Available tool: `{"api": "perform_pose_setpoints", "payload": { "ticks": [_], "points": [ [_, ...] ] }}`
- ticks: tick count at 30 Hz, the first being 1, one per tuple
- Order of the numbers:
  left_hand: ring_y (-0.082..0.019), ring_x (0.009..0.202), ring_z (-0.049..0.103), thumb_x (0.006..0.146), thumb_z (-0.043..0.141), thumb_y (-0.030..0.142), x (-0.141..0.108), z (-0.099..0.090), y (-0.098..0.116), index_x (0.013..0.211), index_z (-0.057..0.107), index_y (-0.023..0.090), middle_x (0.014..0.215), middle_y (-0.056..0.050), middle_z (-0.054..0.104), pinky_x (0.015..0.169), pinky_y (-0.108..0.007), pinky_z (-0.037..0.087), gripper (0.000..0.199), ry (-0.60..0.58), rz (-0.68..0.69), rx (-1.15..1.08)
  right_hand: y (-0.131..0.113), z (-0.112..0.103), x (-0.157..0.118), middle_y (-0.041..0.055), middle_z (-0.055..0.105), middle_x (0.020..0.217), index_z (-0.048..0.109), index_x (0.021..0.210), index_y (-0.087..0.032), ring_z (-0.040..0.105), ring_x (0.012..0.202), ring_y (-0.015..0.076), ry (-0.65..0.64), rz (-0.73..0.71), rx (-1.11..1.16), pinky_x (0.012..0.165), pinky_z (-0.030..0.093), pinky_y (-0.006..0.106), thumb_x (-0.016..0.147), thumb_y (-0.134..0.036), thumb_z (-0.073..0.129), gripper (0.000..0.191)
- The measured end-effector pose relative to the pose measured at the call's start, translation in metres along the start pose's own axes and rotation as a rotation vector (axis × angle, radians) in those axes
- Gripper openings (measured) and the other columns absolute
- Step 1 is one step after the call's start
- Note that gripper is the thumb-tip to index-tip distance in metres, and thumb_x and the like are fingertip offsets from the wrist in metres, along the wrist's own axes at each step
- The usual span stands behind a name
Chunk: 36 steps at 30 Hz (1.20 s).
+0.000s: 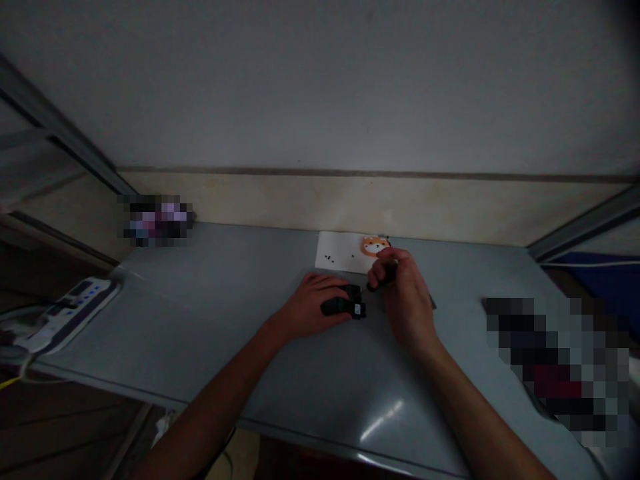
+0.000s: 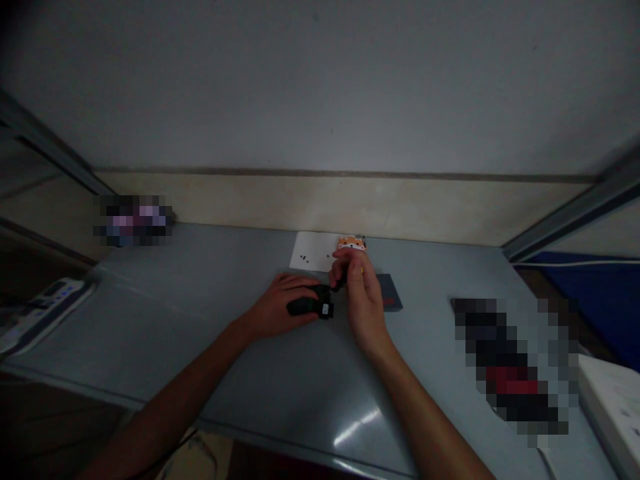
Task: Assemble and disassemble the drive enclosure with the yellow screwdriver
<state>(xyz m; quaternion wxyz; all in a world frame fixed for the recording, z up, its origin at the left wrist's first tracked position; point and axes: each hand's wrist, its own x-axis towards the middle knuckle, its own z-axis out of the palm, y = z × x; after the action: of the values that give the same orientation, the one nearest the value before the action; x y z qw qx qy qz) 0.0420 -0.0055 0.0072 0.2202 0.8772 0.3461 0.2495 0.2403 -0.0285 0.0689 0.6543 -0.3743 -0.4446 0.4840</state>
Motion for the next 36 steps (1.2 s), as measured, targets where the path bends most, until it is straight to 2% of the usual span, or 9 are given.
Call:
{"api": "perform_pose_setpoints", "payload": {
  "ticks": [3, 9, 13, 19, 24, 27, 29, 32, 36],
  "points": [
    [-0.023, 0.130, 0.063, 0.092, 0.078, 0.045, 0.000, 0.000, 0.001, 0.111, 0.072, 0.028, 0.141, -0.002, 0.068, 0.114, -0.044, 0.038, 0.027, -0.008, -0.001, 0.002, -0.002, 0.002, -0.003, 0.0009, 0.054, 0.082, 0.075, 0.110, -0.030, 0.051, 0.076, 0.0175, -0.036, 0.027, 0.090, 0.073, 0.043, 0.033, 0.100, -0.054, 0.054, 0.033],
    [-0.024, 0.129, 0.063, 0.091, 0.078, 0.045, 0.000, 0.001, 0.000, 0.112, 0.072, 0.028, 0.141, -0.003, 0.068, 0.113, -0.045, 0.039, 0.028, 0.009, 0.001, 0.001, 0.003, -0.005, -0.005, 0.0030, 0.062, 0.090, 0.076, 0.091, -0.029, 0.055, 0.089, 0.0206, -0.033, 0.016, -0.042, 0.083, 0.044, 0.034, 0.095, -0.052, 0.067, 0.025],
    [-0.024, 0.128, 0.065, 0.090, 0.080, 0.044, 0.000, 0.002, -0.001, 0.111, 0.072, 0.029, 0.139, -0.003, 0.069, 0.112, -0.045, 0.040, 0.027, 0.020, 0.018, -0.002, 0.009, -0.010, -0.003, 0.0027, 0.063, 0.092, 0.071, 0.085, -0.027, 0.056, 0.094, 0.0204, -0.053, -0.018, -0.059, 0.087, 0.044, 0.034, 0.094, -0.055, 0.068, 0.030],
    [-0.024, 0.128, 0.064, 0.090, 0.079, 0.043, 0.000, 0.000, 0.001, 0.111, 0.071, 0.028, 0.140, -0.002, 0.069, 0.113, -0.045, 0.040, 0.026, 0.014, 0.024, -0.008, 0.010, -0.008, -0.003, 0.0004, 0.065, 0.087, 0.060, 0.085, -0.026, 0.057, 0.076, 0.0162, -0.143, 0.050, 0.042, 0.075, 0.044, 0.032, 0.092, -0.061, 0.067, 0.036],
    [-0.023, 0.127, 0.065, 0.091, 0.079, 0.044, 0.000, 0.001, 0.000, 0.110, 0.072, 0.028, 0.138, -0.002, 0.070, 0.113, -0.044, 0.039, 0.026, 0.015, 0.017, -0.001, 0.009, -0.004, -0.003, -0.0038, 0.051, 0.068, 0.055, 0.082, -0.026, 0.047, 0.065, 0.0143, -0.082, 0.028, 0.056, 0.065, 0.039, 0.030, 0.092, -0.060, 0.068, 0.038],
    [-0.023, 0.128, 0.065, 0.091, 0.078, 0.045, -0.001, 0.001, -0.001, 0.110, 0.072, 0.029, 0.139, -0.001, 0.069, 0.114, -0.044, 0.039, 0.026, 0.012, 0.016, 0.002, 0.003, 0.001, -0.001, -0.0021, 0.046, 0.069, 0.064, 0.085, -0.027, 0.045, 0.065, 0.0157, -0.021, 0.061, 0.163, 0.065, 0.041, 0.031, 0.097, -0.066, 0.056, 0.041],
    [-0.023, 0.128, 0.064, 0.091, 0.078, 0.045, -0.001, 0.001, 0.000, 0.110, 0.072, 0.030, 0.139, -0.001, 0.069, 0.114, -0.045, 0.038, 0.025, 0.008, 0.013, 0.001, -0.001, 0.003, 0.000, -0.0001, 0.048, 0.072, 0.072, 0.094, -0.028, 0.049, 0.069, 0.0169, -0.016, 0.102, 0.227, 0.068, 0.044, 0.032, 0.099, -0.060, 0.053, 0.038],
    [-0.023, 0.128, 0.064, 0.092, 0.078, 0.044, 0.000, 0.000, 0.001, 0.109, 0.071, 0.029, 0.138, -0.001, 0.070, 0.113, -0.045, 0.038, 0.024, 0.005, 0.006, 0.002, -0.005, 0.004, -0.001, 0.0024, 0.056, 0.081, 0.077, 0.095, -0.027, 0.053, 0.077, 0.0172, -0.013, 0.151, 0.238, 0.074, 0.045, 0.031, 0.096, -0.048, 0.060, 0.026],
    [-0.023, 0.128, 0.064, 0.091, 0.079, 0.043, 0.000, 0.000, 0.002, 0.109, 0.072, 0.029, 0.139, -0.001, 0.069, 0.112, -0.044, 0.039, 0.024, 0.005, 0.007, 0.001, -0.004, 0.002, -0.003, 0.0025, 0.060, 0.087, 0.077, 0.090, -0.027, 0.055, 0.084, 0.0183, 0.020, 0.142, 0.175, 0.078, 0.045, 0.032, 0.087, -0.044, 0.071, 0.018]
  ]
}}
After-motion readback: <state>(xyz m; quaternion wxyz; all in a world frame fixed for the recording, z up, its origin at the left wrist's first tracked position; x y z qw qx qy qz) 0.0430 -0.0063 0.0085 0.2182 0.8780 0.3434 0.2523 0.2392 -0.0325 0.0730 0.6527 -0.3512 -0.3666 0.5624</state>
